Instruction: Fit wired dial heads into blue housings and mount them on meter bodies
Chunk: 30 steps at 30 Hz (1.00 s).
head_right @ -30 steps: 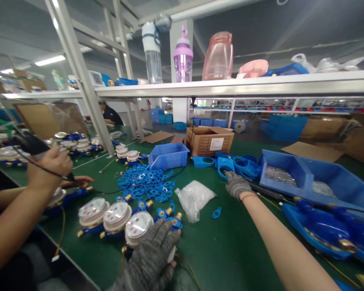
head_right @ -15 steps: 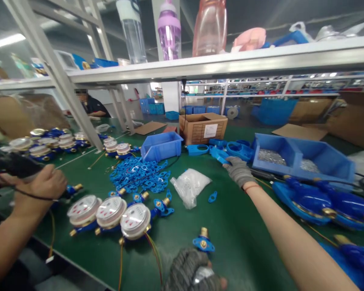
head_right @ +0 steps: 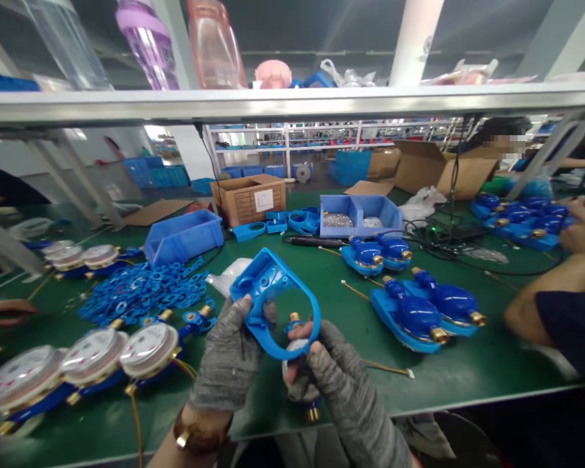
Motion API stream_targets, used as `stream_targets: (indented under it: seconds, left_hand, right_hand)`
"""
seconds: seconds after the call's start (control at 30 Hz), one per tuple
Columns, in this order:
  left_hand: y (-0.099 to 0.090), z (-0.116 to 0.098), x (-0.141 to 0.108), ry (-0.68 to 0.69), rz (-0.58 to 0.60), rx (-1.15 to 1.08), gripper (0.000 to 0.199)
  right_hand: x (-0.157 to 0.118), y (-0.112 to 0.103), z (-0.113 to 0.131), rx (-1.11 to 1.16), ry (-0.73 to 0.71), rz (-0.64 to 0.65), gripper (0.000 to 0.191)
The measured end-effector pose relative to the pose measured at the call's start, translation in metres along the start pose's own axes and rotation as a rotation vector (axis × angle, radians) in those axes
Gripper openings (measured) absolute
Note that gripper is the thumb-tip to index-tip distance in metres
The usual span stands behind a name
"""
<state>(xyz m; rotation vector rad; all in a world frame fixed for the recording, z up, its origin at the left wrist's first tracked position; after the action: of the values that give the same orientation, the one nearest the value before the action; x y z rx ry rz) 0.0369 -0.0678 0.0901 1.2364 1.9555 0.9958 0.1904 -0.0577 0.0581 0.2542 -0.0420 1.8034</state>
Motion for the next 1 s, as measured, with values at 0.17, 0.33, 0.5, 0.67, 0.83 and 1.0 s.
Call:
stream_targets:
  seconds: [0.17, 0.33, 0.5, 0.67, 0.83, 1.0]
  left_hand:
    - [0.002, -0.021, 0.005, -0.018, -0.208, -0.093, 0.047]
    - [-0.008, -0.027, 0.016, -0.323, -0.120, -0.233, 0.051]
    - [0.001, -0.029, 0.025, -0.442, -0.089, -0.238, 0.053]
    - [0.008, -0.035, 0.030, -0.382, -0.073, -0.286, 0.053]
    - [-0.002, -0.039, 0.038, -0.363, -0.105, -0.304, 0.054]
    - [-0.009, -0.033, 0.043, -0.399, -0.092, -0.279, 0.056]
  right_hand:
    - [-0.015, -0.043, -0.040, -0.588, -0.206, -0.285, 0.036]
    - [0.000, -0.048, -0.060, -0.591, -0.226, -0.305, 0.025]
    - [0.032, -0.016, -0.023, -0.224, -0.414, -0.351, 0.015]
    - [0.053, -0.010, -0.015, -0.460, -0.544, -0.188, 0.007]
    - [0.045, -0.021, -0.025, -0.527, -0.503, -0.014, 0.029]
    - [0.045, -0.027, -0.039, -0.533, -0.415, -0.123, 0.038]
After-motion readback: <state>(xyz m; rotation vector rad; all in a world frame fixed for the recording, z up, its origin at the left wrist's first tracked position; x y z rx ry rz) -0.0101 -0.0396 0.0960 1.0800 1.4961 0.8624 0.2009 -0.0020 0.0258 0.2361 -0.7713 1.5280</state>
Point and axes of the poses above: each hand's wrist, its own x-axis towards the middle knuckle, its own y-axis out of the palm, z = x × y, the point moved 1 cm from there along x, towards the middle knuckle, and after that the axes turned 9 degrees about -x, right-handed, at the moved point
